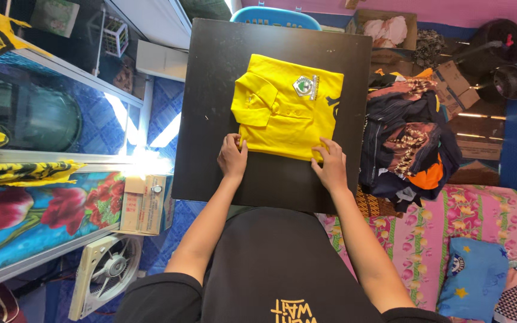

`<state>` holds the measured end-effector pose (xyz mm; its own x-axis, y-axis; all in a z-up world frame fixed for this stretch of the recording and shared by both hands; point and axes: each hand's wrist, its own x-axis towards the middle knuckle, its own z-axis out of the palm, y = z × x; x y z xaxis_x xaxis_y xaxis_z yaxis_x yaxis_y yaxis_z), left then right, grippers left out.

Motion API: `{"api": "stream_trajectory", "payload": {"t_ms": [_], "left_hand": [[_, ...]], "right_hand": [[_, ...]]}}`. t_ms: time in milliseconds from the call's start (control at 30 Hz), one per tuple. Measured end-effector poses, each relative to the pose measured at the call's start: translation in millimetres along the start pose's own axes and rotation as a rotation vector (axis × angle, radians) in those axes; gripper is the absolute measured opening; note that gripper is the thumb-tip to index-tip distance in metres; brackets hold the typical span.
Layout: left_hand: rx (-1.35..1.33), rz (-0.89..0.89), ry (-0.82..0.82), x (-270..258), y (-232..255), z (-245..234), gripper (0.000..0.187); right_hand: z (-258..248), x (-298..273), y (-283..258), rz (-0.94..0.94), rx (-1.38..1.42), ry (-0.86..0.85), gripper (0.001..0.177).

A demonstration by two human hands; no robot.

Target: The person folds a yellow shirt by laying it on a table, folding the sides and sleeves inward, and folding the bottom up before placing it inside a closet shelf.

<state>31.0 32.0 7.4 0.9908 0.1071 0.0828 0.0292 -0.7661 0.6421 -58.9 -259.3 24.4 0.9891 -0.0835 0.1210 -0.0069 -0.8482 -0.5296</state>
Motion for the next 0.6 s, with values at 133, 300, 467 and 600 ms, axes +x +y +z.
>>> {"api": "stream_trajectory", "payload": {"t_ms": [133,300,467,600], "left_hand": [[0.037,0.015,-0.02,4,-3,-8,0.023],[0.166,0.198,0.033,6,-9,-7,0.018],[0.258,0.232,0.03,2,-4,-6,0.016],[0.29,0.305,0.07,-1,-3,-12,0.029]], "right_hand": [[-2,-6,-11,0.001,-0.044,-0.026,0.036],[-7,-14,-28,-0.016,-0.018,-0.037,0.058],[-6,-13,-31,-0.038,-0.052,-0.04,0.058],[-2,-13,-30,-0.041,-0.061,-0.051,0.052]]}}
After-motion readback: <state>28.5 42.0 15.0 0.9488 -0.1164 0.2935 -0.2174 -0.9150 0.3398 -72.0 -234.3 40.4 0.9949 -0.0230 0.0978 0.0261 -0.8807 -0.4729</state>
